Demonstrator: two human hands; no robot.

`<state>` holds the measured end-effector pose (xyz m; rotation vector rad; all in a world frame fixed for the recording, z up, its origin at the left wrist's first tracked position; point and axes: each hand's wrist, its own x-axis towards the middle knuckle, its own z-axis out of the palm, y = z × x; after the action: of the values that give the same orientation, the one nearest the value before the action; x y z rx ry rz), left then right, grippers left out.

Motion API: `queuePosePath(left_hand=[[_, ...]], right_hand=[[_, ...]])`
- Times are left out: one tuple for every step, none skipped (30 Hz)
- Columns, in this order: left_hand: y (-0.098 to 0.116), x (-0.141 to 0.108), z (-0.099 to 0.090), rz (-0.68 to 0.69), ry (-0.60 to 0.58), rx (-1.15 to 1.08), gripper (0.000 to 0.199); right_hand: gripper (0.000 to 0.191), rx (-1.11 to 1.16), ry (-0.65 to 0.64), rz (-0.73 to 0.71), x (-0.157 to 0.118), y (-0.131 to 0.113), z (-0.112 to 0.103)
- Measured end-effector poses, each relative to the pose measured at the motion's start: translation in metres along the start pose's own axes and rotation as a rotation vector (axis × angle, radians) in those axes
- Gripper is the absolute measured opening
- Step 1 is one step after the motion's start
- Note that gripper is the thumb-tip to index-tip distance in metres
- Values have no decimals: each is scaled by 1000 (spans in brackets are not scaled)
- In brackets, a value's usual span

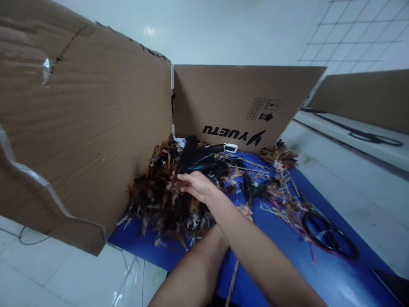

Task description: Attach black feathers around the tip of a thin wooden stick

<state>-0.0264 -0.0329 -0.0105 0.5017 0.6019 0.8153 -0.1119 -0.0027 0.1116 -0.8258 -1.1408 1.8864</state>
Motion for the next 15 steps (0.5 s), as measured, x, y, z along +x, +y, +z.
queuePosePath(left_hand=[[1,-1,0,-10,-31,-13,22],[2,-2,0,-16,-64,-30,24],[3,-4,0,-19,-91,-46,26],[4,-6,1,-17,-105,-55,27],[5,-7,2,-17,-114,-60,27],[6,-9,3,-16,-116,-61,26],[7,-11,4,-14,-113,-59,24],[8,-12,6,-11,-104,-55,22],[8,-13,7,-9,-91,-48,20],[9,-14,8,-5,-75,-40,19],[9,-14,9,-6,-59,-28,20],[10,-14,10,-9,-42,-13,21],[10,-14,11,-16,-27,4,22],[11,-14,13,-27,-12,26,24],[12,-14,14,-40,4,52,25]], right_hand=[[12,4,10,-3,-1,0,-3],[12,16,13,-5,-2,0,-5],[12,33,8,-4,-4,1,-8],[13,55,-7,-2,-5,1,-11],[13,78,-31,1,-7,1,-14],[14,98,-57,0,-9,1,-16],[14,111,-82,-7,-11,0,-19],[15,116,-102,-19,-14,-1,-21],[16,111,-117,-34,-16,-2,-23],[17,99,-123,-49,-18,-3,-24],[18,82,-120,-66,-20,-5,-26],[19,63,-105,-85,-23,-6,-27],[20,46,-81,-105,-25,-8,-29],[21,30,-50,-127,-28,-11,-32],[21,13,-15,-152,-31,-13,-35]])
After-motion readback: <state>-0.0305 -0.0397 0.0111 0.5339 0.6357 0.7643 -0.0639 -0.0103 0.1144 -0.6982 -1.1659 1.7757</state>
